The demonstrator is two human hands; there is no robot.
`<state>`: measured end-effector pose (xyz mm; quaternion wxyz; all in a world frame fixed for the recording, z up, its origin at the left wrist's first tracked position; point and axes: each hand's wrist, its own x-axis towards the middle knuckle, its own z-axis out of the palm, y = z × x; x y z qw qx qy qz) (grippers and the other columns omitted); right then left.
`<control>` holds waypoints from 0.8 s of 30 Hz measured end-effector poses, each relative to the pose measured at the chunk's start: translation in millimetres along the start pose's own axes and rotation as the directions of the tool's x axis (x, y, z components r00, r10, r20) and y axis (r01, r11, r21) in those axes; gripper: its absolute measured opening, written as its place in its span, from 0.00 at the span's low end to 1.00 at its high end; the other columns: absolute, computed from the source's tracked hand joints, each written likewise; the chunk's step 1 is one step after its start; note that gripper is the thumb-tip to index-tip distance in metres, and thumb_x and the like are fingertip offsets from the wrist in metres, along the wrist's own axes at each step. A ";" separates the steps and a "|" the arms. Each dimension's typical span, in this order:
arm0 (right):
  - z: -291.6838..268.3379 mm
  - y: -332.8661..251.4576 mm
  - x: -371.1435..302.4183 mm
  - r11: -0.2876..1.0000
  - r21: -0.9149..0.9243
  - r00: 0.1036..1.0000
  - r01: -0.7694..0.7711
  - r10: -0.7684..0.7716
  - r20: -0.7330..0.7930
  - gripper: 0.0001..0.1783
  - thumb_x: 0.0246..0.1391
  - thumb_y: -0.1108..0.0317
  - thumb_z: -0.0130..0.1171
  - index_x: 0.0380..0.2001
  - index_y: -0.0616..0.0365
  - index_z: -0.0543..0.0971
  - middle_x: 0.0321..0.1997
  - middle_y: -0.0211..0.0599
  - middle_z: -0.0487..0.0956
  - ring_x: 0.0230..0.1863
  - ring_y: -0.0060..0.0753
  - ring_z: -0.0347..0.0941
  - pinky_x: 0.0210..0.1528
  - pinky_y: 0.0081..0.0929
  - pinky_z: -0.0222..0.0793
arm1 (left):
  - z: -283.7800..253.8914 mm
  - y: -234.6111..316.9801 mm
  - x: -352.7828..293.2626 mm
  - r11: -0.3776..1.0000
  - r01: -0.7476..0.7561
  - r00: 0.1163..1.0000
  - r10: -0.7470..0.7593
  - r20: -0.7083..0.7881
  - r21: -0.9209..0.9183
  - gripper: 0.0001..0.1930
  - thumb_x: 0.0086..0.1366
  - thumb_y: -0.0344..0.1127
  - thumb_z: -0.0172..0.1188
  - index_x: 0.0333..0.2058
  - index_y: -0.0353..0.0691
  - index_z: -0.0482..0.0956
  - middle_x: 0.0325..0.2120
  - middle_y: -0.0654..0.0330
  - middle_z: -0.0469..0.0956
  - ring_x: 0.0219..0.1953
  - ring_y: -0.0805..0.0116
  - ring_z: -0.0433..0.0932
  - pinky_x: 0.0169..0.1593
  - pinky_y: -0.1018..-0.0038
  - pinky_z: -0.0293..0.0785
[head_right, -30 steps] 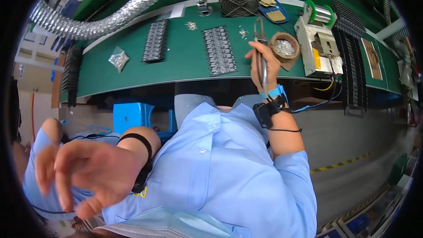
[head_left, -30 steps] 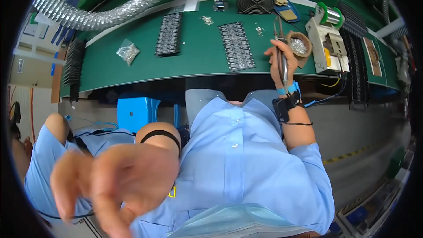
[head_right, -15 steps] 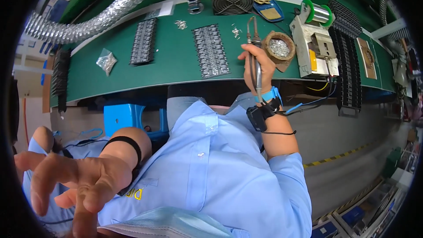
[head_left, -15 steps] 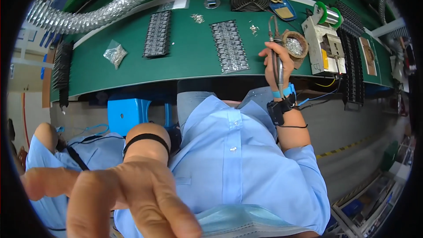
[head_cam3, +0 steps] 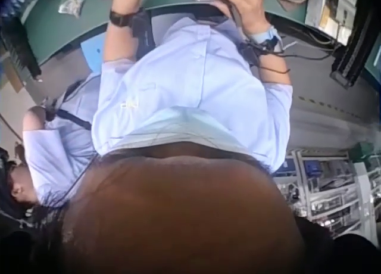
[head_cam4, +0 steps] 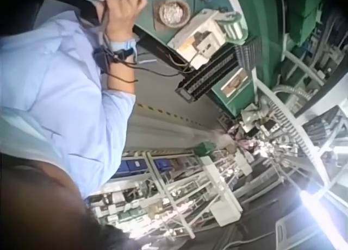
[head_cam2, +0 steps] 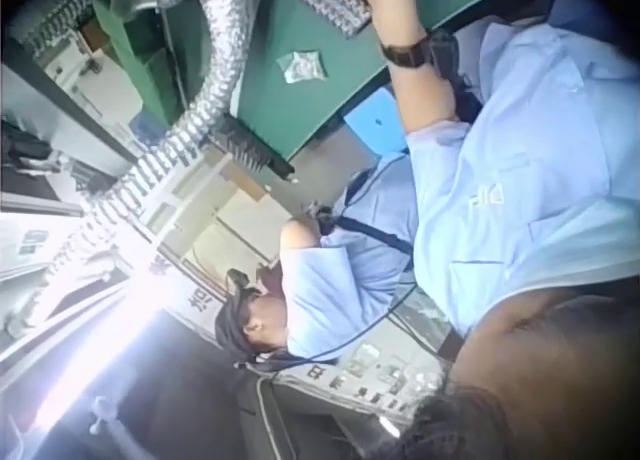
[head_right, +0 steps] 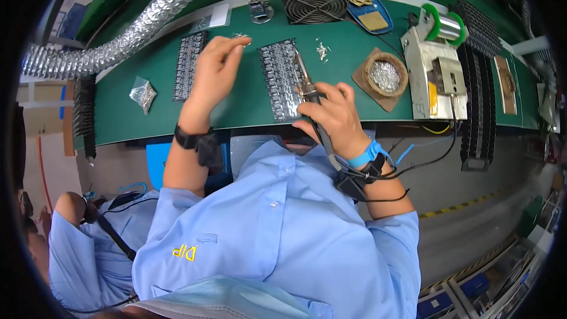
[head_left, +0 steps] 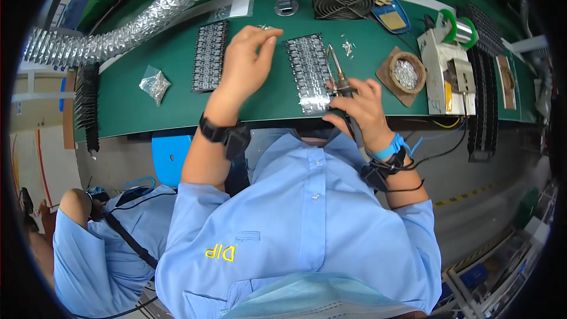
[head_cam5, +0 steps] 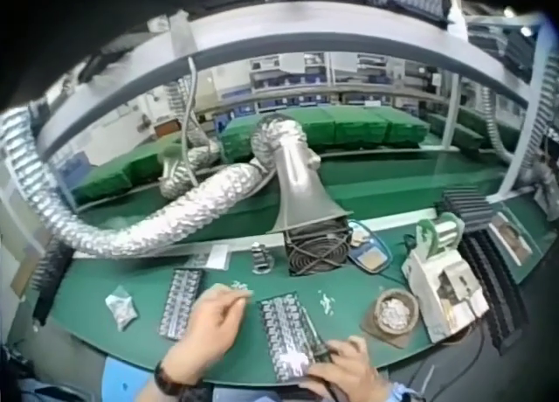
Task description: Soldering electronic components onto a printed circuit board.
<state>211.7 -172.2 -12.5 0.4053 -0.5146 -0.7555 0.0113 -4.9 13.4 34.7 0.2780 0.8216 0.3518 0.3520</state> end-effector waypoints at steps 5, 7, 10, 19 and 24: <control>4.4 -2.2 3.6 0.997 -0.062 0.997 -0.052 0.056 0.060 0.22 0.40 0.64 0.78 0.40 0.49 0.80 0.49 0.34 0.85 0.57 0.46 0.74 0.59 0.46 0.54 | 32.4 -34.0 15.7 0.947 -0.142 0.986 0.110 0.124 0.288 0.09 0.66 0.32 0.61 0.43 0.42 0.87 0.34 0.53 0.80 0.41 0.52 0.78 0.47 0.62 0.75; 6.3 -2.0 2.4 0.997 -0.054 0.996 -0.059 0.062 0.067 0.21 0.41 0.65 0.78 0.40 0.49 0.80 0.49 0.34 0.85 0.57 0.46 0.74 0.59 0.46 0.54 | 36.8 -34.7 18.4 0.941 -0.155 0.982 0.114 0.150 0.301 0.09 0.66 0.32 0.61 0.43 0.42 0.87 0.34 0.53 0.79 0.40 0.51 0.78 0.46 0.62 0.75; 6.6 -0.1 3.7 0.997 -0.047 0.995 -0.064 0.067 0.077 0.20 0.42 0.65 0.77 0.40 0.49 0.80 0.50 0.34 0.85 0.58 0.46 0.73 0.59 0.46 0.54 | 38.9 -32.0 24.6 0.927 -0.117 0.985 0.061 0.164 0.357 0.08 0.65 0.34 0.63 0.40 0.42 0.88 0.32 0.54 0.79 0.39 0.53 0.79 0.45 0.61 0.76; 5.3 2.5 -1.6 0.997 -0.072 0.999 -0.017 0.019 0.031 0.20 0.42 0.62 0.77 0.39 0.49 0.80 0.52 0.36 0.85 0.58 0.44 0.74 0.58 0.45 0.54 | 17.5 -15.0 44.5 0.915 0.235 0.902 -0.331 0.278 0.327 0.10 0.62 0.39 0.69 0.35 0.37 0.88 0.27 0.56 0.83 0.33 0.64 0.82 0.42 0.70 0.77; -18.5 -4.2 3.0 0.998 -0.045 0.999 0.039 -0.040 -0.005 0.22 0.40 0.58 0.77 0.40 0.48 0.81 0.49 0.37 0.85 0.56 0.44 0.75 0.58 0.44 0.56 | -7.7 -24.1 44.8 0.914 0.398 0.808 -0.389 0.443 0.075 0.11 0.63 0.39 0.71 0.34 0.34 0.87 0.25 0.63 0.83 0.28 0.74 0.79 0.35 0.75 0.75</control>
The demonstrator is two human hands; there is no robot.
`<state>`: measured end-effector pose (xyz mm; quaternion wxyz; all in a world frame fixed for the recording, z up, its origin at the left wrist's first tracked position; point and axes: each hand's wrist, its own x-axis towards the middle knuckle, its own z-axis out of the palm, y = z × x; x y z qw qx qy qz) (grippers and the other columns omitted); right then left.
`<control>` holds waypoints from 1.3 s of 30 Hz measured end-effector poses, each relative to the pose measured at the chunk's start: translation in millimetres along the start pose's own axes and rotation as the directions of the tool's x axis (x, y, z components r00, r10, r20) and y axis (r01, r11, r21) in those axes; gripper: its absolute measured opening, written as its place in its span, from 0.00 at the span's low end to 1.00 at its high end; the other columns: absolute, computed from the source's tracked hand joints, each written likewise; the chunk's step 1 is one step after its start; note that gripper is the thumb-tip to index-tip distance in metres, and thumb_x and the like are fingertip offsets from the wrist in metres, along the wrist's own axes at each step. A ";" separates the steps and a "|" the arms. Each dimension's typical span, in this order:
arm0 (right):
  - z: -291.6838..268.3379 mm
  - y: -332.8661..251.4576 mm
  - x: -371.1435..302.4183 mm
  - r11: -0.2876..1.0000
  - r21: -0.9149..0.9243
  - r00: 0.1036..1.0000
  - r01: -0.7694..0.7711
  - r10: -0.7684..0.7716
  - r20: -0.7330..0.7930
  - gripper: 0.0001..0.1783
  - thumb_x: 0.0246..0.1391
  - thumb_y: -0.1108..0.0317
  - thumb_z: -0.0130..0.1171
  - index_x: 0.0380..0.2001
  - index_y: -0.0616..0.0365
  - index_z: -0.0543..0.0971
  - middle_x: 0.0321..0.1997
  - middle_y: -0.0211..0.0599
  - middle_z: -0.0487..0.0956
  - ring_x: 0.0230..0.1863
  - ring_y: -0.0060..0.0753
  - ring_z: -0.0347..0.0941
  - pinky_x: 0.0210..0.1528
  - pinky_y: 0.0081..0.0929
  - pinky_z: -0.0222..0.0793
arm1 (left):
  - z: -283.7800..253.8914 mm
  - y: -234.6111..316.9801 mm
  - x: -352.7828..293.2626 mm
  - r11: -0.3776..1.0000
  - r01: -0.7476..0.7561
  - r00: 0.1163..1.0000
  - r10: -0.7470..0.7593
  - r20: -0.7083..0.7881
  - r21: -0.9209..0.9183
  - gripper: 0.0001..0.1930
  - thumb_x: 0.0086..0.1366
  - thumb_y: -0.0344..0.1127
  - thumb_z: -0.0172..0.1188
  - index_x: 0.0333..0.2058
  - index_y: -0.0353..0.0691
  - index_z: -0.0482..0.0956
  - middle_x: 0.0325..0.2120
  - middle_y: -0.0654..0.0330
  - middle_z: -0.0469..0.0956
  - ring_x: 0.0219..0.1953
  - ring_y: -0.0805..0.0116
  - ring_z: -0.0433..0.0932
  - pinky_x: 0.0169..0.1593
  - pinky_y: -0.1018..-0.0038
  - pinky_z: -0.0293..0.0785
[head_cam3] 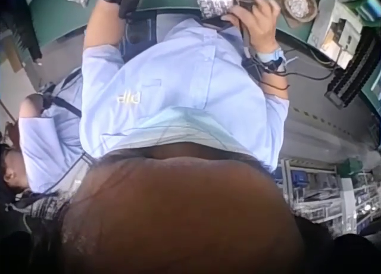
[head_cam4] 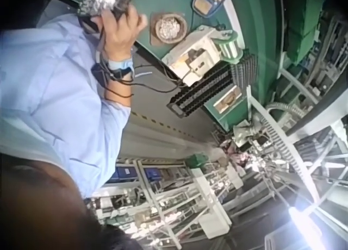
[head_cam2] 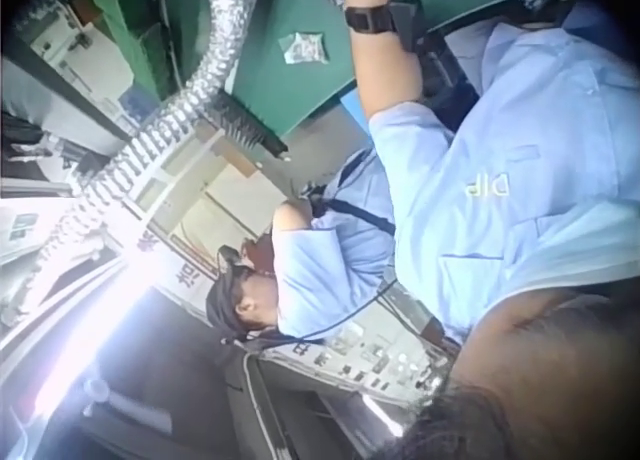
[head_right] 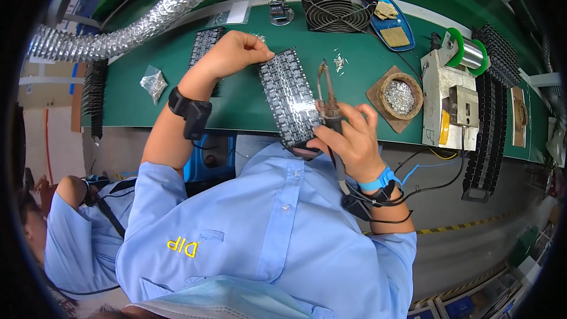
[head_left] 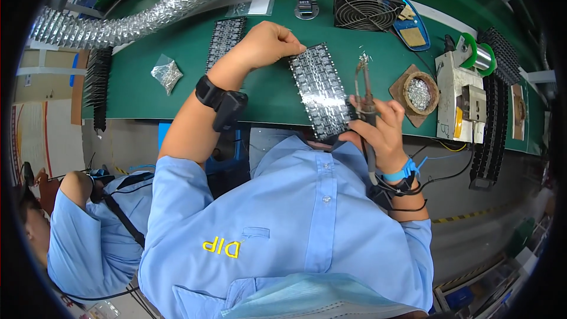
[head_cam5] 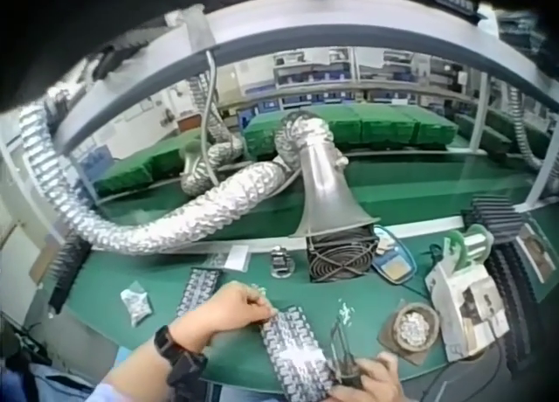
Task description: Soldering electronic components onto a printed circuit board.
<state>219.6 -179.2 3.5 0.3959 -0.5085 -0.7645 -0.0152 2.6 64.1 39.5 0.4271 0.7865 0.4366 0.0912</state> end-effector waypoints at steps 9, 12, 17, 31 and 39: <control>-36.7 12.2 -4.0 0.996 0.044 0.996 0.075 -0.073 -0.050 0.30 0.41 0.47 0.75 0.42 0.50 0.76 0.53 0.50 0.84 0.57 0.54 0.74 0.60 0.46 0.63 | -29.5 -11.2 -55.7 0.743 0.463 0.843 -0.201 0.499 -0.484 0.08 0.64 0.36 0.70 0.34 0.36 0.86 0.24 0.70 0.79 0.22 0.86 0.68 0.23 0.84 0.56; -38.7 15.3 0.5 0.993 0.106 0.997 0.060 -0.054 -0.064 0.31 0.40 0.46 0.75 0.43 0.51 0.75 0.53 0.53 0.84 0.57 0.55 0.74 0.61 0.47 0.64 | -27.3 -23.8 -77.9 0.634 0.529 0.796 -0.140 0.589 -0.564 0.06 0.65 0.34 0.68 0.35 0.37 0.85 0.23 0.70 0.77 0.21 0.87 0.65 0.21 0.86 0.51; -38.9 19.9 6.2 0.988 0.145 0.996 0.055 -0.044 -0.078 0.32 0.40 0.46 0.75 0.43 0.52 0.75 0.53 0.56 0.83 0.57 0.57 0.74 0.62 0.46 0.66 | -16.9 -38.3 -117.5 0.523 0.521 0.805 -0.037 0.592 -0.675 0.06 0.67 0.31 0.66 0.32 0.35 0.82 0.21 0.71 0.74 0.20 0.87 0.63 0.21 0.86 0.49; -10.1 22.3 22.9 0.988 0.144 0.998 0.049 -0.042 -0.052 0.33 0.39 0.51 0.79 0.45 0.53 0.74 0.54 0.56 0.82 0.58 0.56 0.75 0.59 0.44 0.70 | 22.0 -94.5 -205.6 0.404 0.205 0.974 -0.175 0.145 -0.892 0.06 0.68 0.28 0.64 0.31 0.35 0.79 0.21 0.73 0.70 0.18 0.87 0.56 0.21 0.84 0.47; -12.9 14.6 10.7 0.993 0.117 1.000 0.027 -0.025 -0.013 0.32 0.41 0.53 0.79 0.45 0.53 0.74 0.55 0.58 0.82 0.57 0.57 0.75 0.58 0.43 0.71 | 35.5 -109.8 -226.8 0.380 0.184 0.938 -0.343 0.047 -0.906 0.04 0.68 0.29 0.65 0.32 0.38 0.81 0.22 0.75 0.71 0.18 0.88 0.57 0.21 0.85 0.48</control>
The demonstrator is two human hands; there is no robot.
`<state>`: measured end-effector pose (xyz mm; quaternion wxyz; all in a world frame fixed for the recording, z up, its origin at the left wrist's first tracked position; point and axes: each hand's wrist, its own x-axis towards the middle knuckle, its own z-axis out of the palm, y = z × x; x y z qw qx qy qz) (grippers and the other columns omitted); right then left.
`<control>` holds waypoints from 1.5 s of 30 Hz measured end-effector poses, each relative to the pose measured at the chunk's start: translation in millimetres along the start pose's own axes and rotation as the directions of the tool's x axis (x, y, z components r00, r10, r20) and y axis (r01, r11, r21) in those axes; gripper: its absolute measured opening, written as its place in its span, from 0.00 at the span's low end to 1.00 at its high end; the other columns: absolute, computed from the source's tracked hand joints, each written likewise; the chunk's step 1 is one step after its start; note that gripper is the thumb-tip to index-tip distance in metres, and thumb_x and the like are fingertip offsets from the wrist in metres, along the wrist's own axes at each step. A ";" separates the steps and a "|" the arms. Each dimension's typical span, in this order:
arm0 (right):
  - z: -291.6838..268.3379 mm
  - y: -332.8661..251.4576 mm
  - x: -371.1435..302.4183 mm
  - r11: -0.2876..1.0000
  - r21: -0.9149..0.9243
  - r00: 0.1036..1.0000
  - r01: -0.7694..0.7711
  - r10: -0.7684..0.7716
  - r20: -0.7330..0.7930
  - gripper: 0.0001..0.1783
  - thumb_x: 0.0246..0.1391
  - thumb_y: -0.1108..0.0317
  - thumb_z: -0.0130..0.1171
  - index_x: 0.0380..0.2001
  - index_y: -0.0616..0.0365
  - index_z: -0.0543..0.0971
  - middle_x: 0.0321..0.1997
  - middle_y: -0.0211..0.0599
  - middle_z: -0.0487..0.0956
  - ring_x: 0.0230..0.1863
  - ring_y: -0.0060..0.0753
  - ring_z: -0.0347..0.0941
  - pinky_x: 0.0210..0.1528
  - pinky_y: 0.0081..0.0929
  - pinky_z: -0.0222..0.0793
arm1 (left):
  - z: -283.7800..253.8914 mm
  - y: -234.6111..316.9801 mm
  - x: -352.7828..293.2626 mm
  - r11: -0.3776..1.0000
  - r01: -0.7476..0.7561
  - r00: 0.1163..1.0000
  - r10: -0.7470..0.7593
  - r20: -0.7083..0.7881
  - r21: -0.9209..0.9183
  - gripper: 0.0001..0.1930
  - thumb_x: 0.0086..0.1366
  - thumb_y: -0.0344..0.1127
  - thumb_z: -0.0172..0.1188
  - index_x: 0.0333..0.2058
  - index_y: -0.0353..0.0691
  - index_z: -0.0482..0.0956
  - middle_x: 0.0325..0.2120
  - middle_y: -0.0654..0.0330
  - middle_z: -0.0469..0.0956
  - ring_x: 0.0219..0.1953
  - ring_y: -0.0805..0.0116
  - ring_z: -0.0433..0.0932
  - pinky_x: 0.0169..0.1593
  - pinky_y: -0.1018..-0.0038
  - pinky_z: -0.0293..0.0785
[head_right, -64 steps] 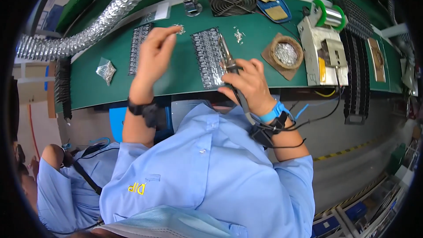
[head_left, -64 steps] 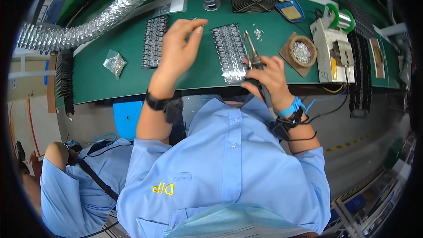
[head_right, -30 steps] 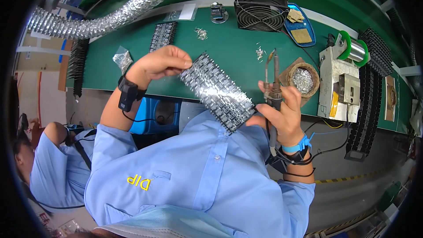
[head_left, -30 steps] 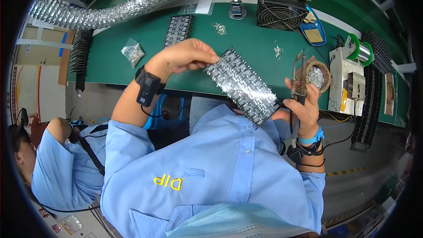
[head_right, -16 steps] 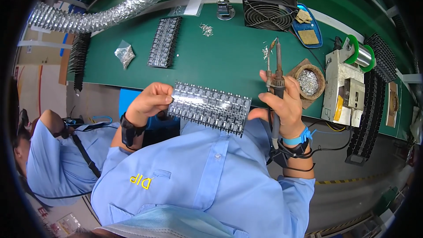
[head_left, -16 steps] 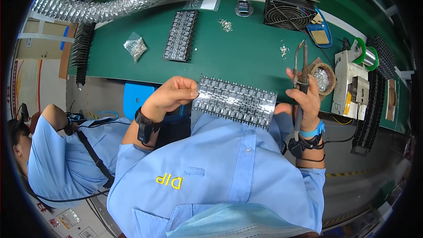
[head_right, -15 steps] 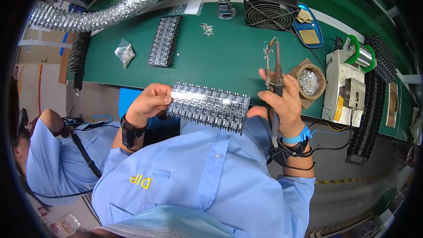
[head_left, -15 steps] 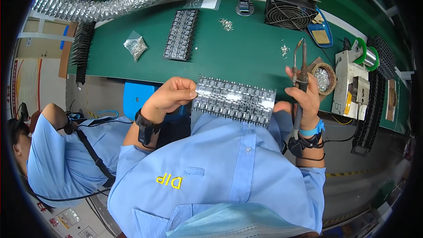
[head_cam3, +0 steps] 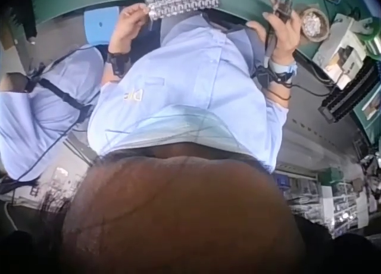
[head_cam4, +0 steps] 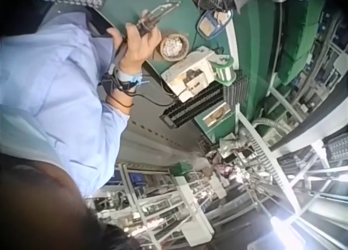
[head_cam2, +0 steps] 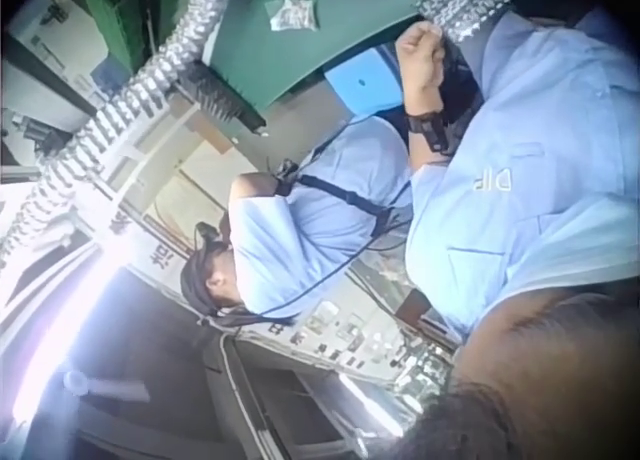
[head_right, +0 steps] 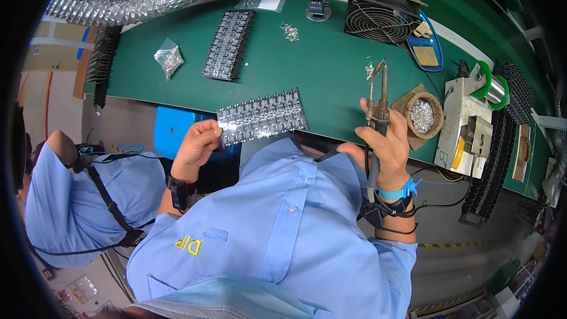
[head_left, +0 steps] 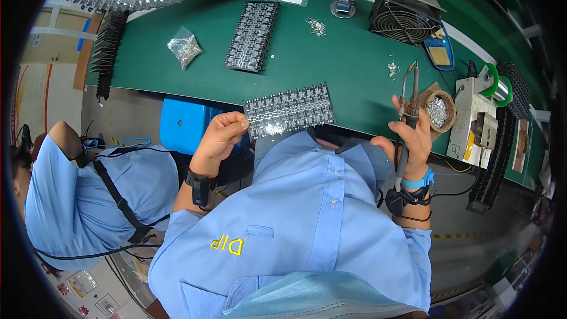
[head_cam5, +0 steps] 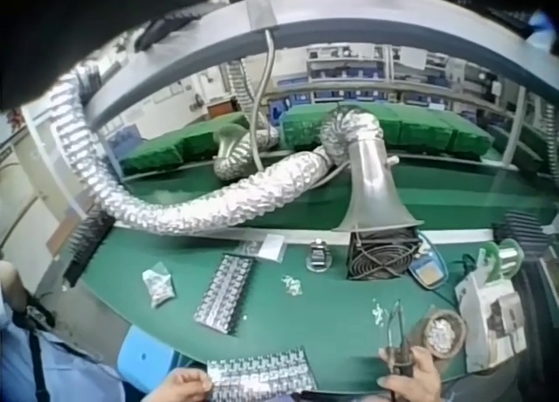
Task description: Soldering electronic components onto a printed circuit board.
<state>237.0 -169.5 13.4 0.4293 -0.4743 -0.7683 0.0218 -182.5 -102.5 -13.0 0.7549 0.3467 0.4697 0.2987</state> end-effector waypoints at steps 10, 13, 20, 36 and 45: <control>9.4 -22.0 -20.4 0.993 0.064 0.994 -0.100 0.102 -0.027 0.19 0.48 0.69 0.76 0.40 0.59 0.78 0.54 0.59 0.82 0.56 0.58 0.76 0.58 0.43 0.71 | 61.9 -37.8 9.6 0.997 0.068 0.998 -0.068 0.012 0.029 0.05 0.67 0.32 0.66 0.33 0.38 0.83 0.23 0.73 0.75 0.20 0.88 0.59 0.23 0.84 0.51; 15.0 -24.2 -25.0 0.989 0.073 0.992 -0.126 0.127 -0.003 0.18 0.47 0.72 0.76 0.39 0.60 0.78 0.53 0.59 0.82 0.56 0.58 0.77 0.59 0.43 0.71 | 76.0 -43.7 17.6 0.993 0.094 0.991 -0.099 0.085 0.066 0.05 0.67 0.33 0.68 0.33 0.38 0.85 0.23 0.74 0.76 0.21 0.88 0.61 0.24 0.84 0.53; 16.1 -22.8 -39.2 0.975 0.088 0.979 -0.204 0.204 -0.002 0.18 0.44 0.74 0.76 0.39 0.60 0.79 0.53 0.60 0.82 0.56 0.58 0.77 0.58 0.43 0.71 | 91.4 -49.0 32.1 0.983 0.117 0.970 -0.143 0.197 0.139 0.07 0.66 0.34 0.68 0.37 0.35 0.87 0.27 0.71 0.81 0.26 0.87 0.70 0.30 0.84 0.64; 29.4 -30.6 -37.0 0.984 0.086 0.986 -0.156 0.151 0.068 0.24 0.38 0.62 0.81 0.38 0.55 0.80 0.52 0.52 0.83 0.55 0.55 0.78 0.63 0.57 0.64 | 99.8 -60.9 43.4 0.992 0.012 0.968 -0.043 0.248 0.125 0.10 0.66 0.34 0.70 0.38 0.31 0.86 0.31 0.63 0.85 0.32 0.83 0.77 0.38 0.84 0.75; 39.3 -38.4 -32.0 0.989 -0.058 0.986 -0.132 0.138 0.097 0.28 0.40 0.51 0.81 0.39 0.54 0.79 0.50 0.48 0.83 0.58 0.53 0.77 0.71 0.68 0.50 | 101.0 2.7 39.3 -0.101 -0.633 0.571 0.609 0.551 0.768 0.24 0.49 0.43 0.78 0.45 0.41 0.84 0.44 0.63 0.82 0.44 0.64 0.74 0.51 0.65 0.67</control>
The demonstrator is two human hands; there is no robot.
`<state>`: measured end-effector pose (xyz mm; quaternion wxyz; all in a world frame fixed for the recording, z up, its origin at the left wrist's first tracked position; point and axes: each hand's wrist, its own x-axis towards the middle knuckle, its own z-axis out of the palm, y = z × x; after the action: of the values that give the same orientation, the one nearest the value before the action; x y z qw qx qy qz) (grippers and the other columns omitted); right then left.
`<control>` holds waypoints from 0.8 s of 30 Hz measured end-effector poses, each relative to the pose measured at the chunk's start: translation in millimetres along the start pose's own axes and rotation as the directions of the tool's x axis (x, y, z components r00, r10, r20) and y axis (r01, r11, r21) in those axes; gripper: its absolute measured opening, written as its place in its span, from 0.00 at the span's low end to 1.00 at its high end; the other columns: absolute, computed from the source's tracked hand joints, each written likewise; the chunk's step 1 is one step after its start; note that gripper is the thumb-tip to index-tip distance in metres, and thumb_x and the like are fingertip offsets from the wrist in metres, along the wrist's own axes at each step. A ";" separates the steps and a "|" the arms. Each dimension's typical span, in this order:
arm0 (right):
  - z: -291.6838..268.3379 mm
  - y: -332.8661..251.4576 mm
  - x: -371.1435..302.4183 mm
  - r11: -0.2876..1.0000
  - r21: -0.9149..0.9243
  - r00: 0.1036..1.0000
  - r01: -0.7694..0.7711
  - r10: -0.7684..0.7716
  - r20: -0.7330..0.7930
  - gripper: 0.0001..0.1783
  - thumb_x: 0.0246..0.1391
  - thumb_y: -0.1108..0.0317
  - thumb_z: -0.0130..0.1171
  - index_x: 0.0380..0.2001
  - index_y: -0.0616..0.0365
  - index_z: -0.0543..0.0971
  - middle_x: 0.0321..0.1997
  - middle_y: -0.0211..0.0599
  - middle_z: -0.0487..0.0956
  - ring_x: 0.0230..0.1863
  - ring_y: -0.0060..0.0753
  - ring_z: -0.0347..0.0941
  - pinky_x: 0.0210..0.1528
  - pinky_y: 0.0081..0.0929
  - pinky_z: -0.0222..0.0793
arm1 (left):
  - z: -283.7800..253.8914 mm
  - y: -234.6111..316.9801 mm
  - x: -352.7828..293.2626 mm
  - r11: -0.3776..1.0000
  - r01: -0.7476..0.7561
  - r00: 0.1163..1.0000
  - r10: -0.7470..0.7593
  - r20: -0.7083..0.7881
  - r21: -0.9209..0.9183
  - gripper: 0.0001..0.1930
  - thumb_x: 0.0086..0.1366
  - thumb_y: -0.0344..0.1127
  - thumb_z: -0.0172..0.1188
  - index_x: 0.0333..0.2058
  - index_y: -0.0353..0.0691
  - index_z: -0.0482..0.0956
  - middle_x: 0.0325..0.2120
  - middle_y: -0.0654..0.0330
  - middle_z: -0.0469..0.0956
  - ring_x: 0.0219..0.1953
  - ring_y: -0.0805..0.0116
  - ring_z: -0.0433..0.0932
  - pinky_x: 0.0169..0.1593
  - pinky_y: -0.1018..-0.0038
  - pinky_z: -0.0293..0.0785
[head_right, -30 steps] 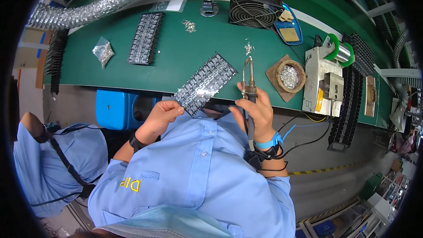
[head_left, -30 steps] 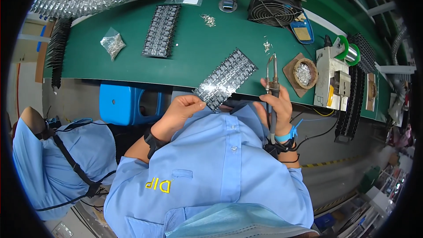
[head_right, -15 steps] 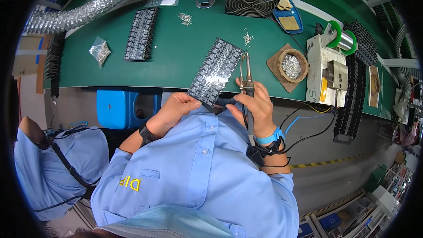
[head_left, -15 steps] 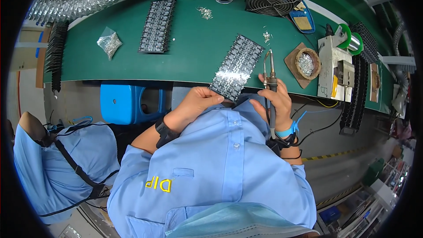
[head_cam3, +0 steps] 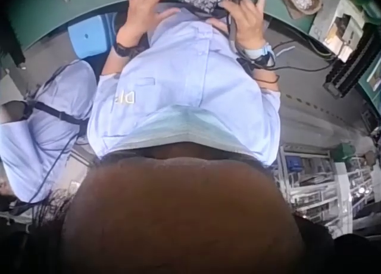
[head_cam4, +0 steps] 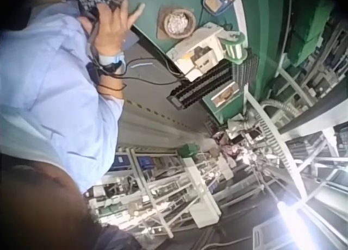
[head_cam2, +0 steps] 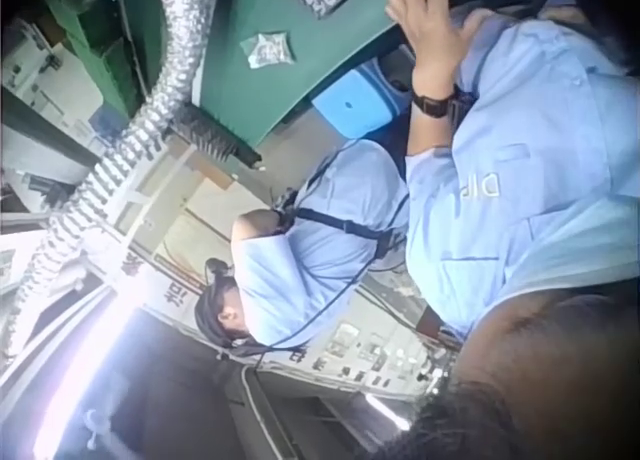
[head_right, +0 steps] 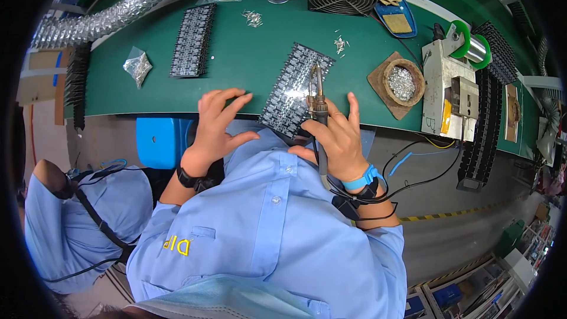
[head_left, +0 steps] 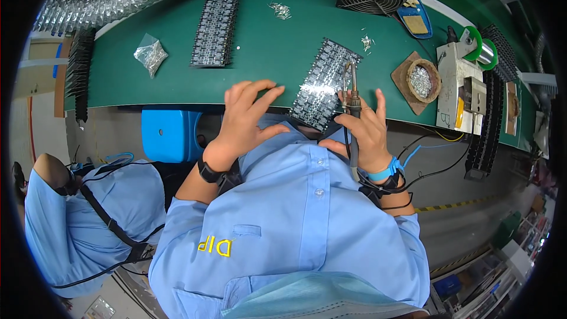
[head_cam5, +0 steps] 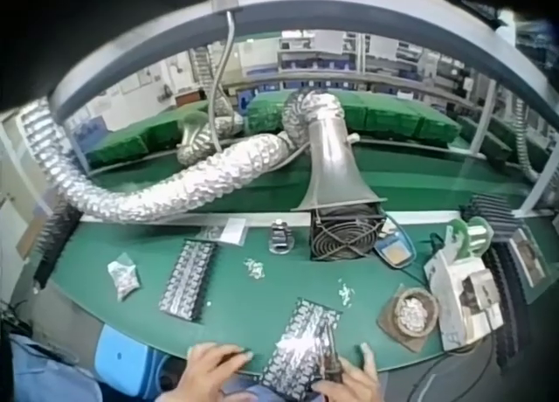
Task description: Soldering electronic components onto a printed circuit board.
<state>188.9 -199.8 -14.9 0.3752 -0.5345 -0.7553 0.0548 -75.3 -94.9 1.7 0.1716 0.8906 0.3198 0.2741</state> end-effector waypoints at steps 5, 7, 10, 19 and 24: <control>2.4 2.1 2.0 0.999 -0.043 1.000 -0.006 0.006 0.003 0.28 0.39 0.53 0.81 0.40 0.54 0.79 0.48 0.45 0.83 0.55 0.51 0.78 0.72 0.72 0.44 | 7.7 -1.1 2.8 0.997 -0.014 1.000 0.012 0.022 0.081 0.29 0.45 0.45 0.78 0.48 0.44 0.85 0.48 0.66 0.80 0.48 0.61 0.71 0.55 0.62 0.60; 3.9 5.3 2.2 1.000 -0.026 1.000 -0.010 0.010 0.006 0.28 0.39 0.54 0.81 0.40 0.54 0.79 0.48 0.44 0.83 0.54 0.50 0.78 0.72 0.72 0.44 | 11.5 -2.5 1.5 0.997 -0.024 0.999 0.023 0.023 0.080 0.29 0.45 0.45 0.78 0.49 0.45 0.85 0.48 0.67 0.80 0.48 0.62 0.71 0.55 0.63 0.59; 5.3 11.8 4.9 1.000 0.014 1.000 -0.007 0.007 0.015 0.28 0.38 0.57 0.81 0.41 0.54 0.79 0.47 0.43 0.84 0.52 0.48 0.80 0.73 0.70 0.45 | 16.6 -3.9 0.6 0.996 -0.046 0.999 0.046 0.000 0.070 0.24 0.48 0.44 0.76 0.45 0.46 0.86 0.45 0.69 0.80 0.45 0.64 0.71 0.53 0.64 0.58; -6.9 23.7 11.6 0.999 0.053 0.997 0.000 -0.004 0.071 0.26 0.41 0.62 0.80 0.43 0.55 0.80 0.48 0.46 0.83 0.51 0.47 0.80 0.73 0.61 0.51 | 27.8 0.8 8.4 0.998 -0.047 0.997 0.050 -0.062 0.052 0.19 0.48 0.44 0.76 0.40 0.47 0.88 0.41 0.72 0.81 0.41 0.66 0.70 0.51 0.66 0.57; -27.8 18.7 13.7 0.993 0.118 1.000 -0.007 0.007 -0.002 0.27 0.53 0.50 0.71 0.47 0.60 0.80 0.42 0.48 0.84 0.45 0.47 0.82 0.66 0.57 0.63 | 36.0 8.4 19.1 0.997 -0.037 0.994 0.044 -0.103 0.063 0.20 0.47 0.45 0.78 0.39 0.48 0.88 0.40 0.71 0.81 0.40 0.67 0.70 0.49 0.67 0.57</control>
<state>218.6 -189.1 2.8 0.4071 -0.5141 -0.7483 0.1000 -37.5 -93.1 -15.6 0.1217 0.8862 0.3184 0.3140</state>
